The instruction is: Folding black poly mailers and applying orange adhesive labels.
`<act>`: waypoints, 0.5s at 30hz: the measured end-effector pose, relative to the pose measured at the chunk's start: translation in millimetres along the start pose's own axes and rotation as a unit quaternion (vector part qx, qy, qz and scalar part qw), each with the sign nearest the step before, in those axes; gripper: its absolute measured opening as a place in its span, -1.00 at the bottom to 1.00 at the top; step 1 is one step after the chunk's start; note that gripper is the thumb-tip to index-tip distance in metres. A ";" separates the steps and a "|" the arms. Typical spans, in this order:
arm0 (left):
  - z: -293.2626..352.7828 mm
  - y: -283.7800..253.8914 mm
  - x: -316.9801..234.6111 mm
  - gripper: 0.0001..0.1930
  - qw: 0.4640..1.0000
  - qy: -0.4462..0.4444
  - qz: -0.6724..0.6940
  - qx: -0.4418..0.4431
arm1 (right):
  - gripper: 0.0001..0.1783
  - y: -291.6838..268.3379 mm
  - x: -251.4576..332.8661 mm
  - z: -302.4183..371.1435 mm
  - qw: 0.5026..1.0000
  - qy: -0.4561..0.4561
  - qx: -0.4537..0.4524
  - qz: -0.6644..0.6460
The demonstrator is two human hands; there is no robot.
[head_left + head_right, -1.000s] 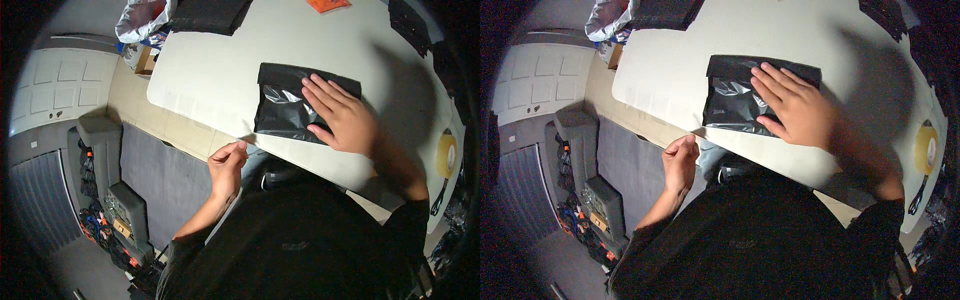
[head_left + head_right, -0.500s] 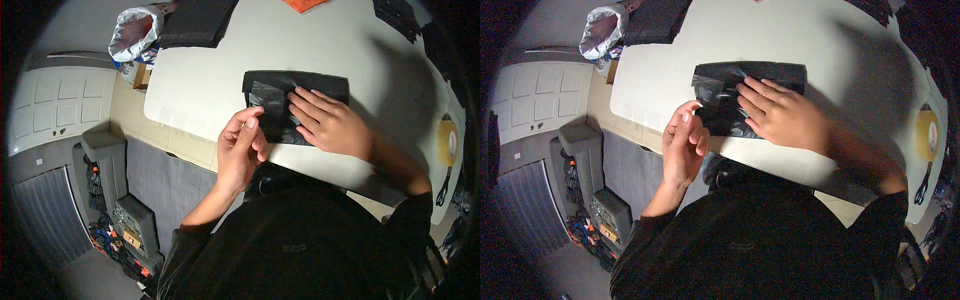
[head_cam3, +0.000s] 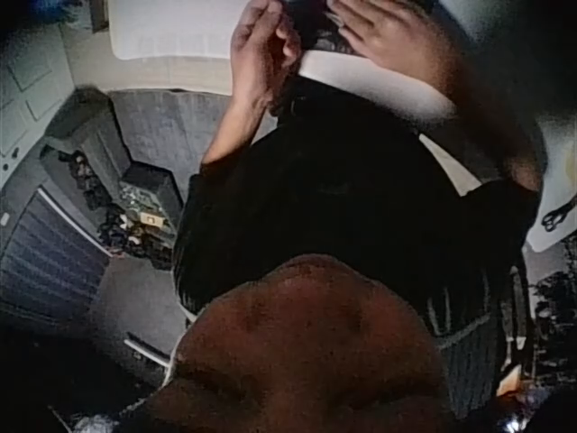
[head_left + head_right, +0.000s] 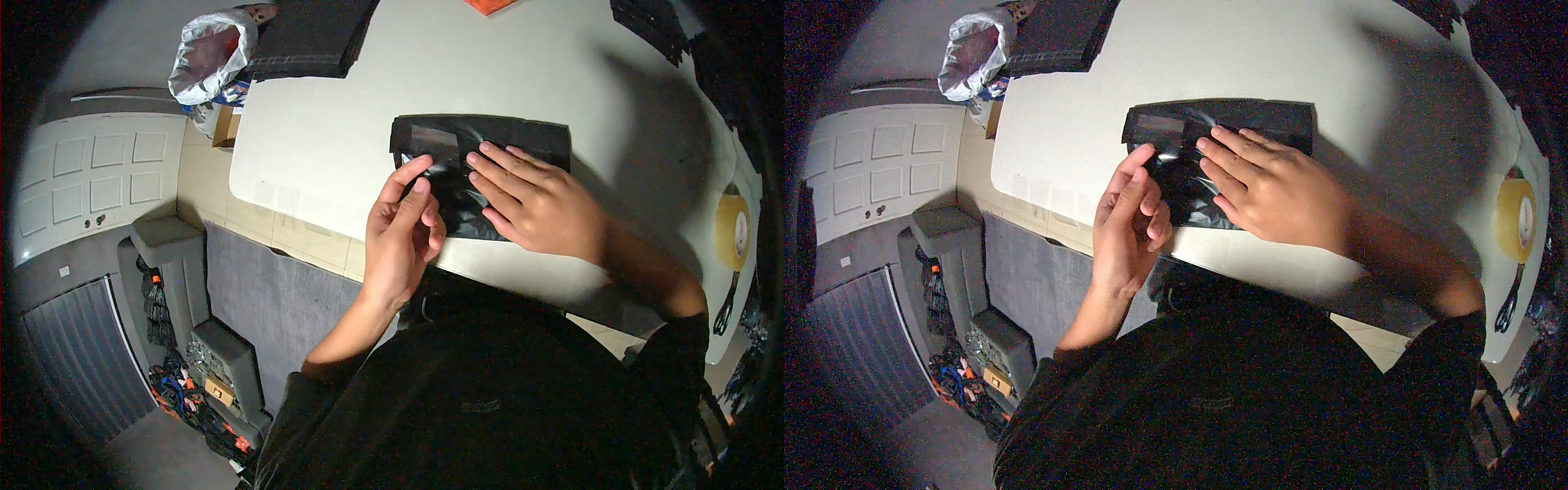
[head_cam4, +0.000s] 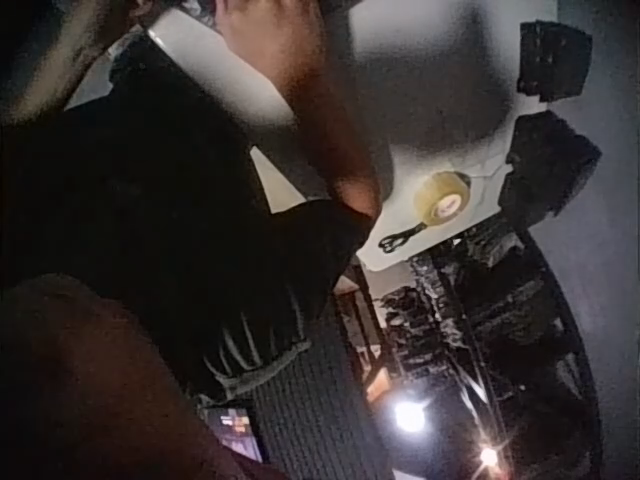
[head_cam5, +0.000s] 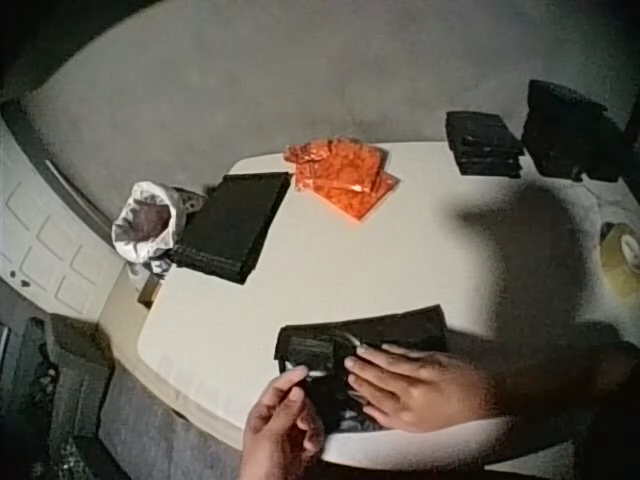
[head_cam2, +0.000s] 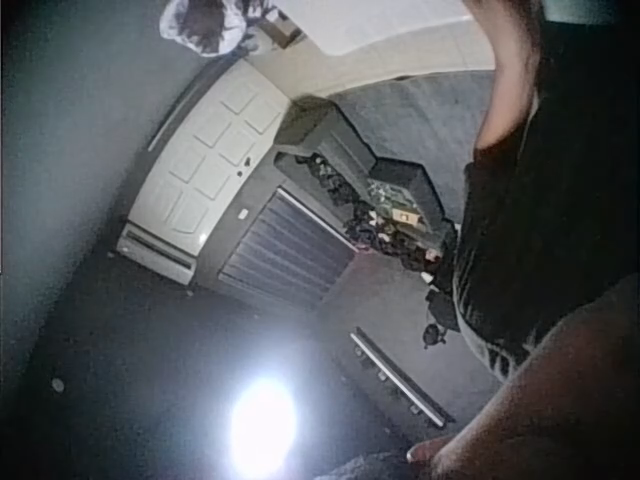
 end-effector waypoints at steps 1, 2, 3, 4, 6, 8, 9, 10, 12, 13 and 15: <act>1.1 -0.2 0.6 -0.66 1.000 -0.015 0.001 0.002 | -0.53 -0.1 0.2 0.3 1.000 0.000 0.000 0.000; 2.1 -0.3 1.3 -0.65 1.000 -0.030 0.002 0.004 | -0.53 -0.2 0.4 0.7 1.000 0.000 -0.003 0.000; 3.5 -0.4 1.5 -0.65 1.000 -0.030 0.002 0.003 | -0.53 -0.6 0.9 1.1 1.000 0.000 -0.006 0.000; 4.8 -0.3 1.7 -0.64 0.999 -0.033 0.005 0.005 | -0.53 -1.1 1.2 1.1 1.000 0.000 -0.006 0.000; 5.7 -0.7 2.2 -0.62 0.999 -0.035 0.007 0.006 | -0.54 -2.0 1.4 1.0 1.000 -0.001 -0.003 0.004; 5.3 -2.2 3.1 -0.61 0.999 -0.042 0.010 0.000 | -0.54 -2.7 1.5 1.1 1.000 -0.001 -0.001 0.004; 5.6 -2.3 2.6 -0.61 0.999 -0.041 0.010 0.000 | -0.54 -3.0 1.1 0.9 1.000 -0.003 0.001 0.004; 6.0 -2.3 2.1 -0.60 0.999 -0.046 0.006 0.004 | -0.54 -3.2 0.7 0.9 1.000 -0.004 0.001 0.005; 7.0 -2.2 1.7 -0.60 0.999 -0.049 0.002 0.008 | -0.54 -2.9 0.5 1.0 1.000 -0.002 -0.003 0.006; 7.7 -2.6 1.8 -0.58 0.998 -0.051 -0.025 0.002 | -0.54 -2.8 -0.1 0.7 1.000 -0.003 -0.003 0.006; 8.5 -3.0 1.3 -0.56 0.997 -0.051 -0.051 -0.003 | -0.50 -2.9 -2.4 -0.4 1.000 0.000 -0.006 -0.013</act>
Point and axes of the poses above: each hand's wrist, its own z-axis away from the middle knuckle, its own y-axis out of the palm, x = y × z, the point moved 2 cm from there along -z, towards the middle knuckle, and after that the axes turned 5 degrees about -y, right-handed, at the moved point
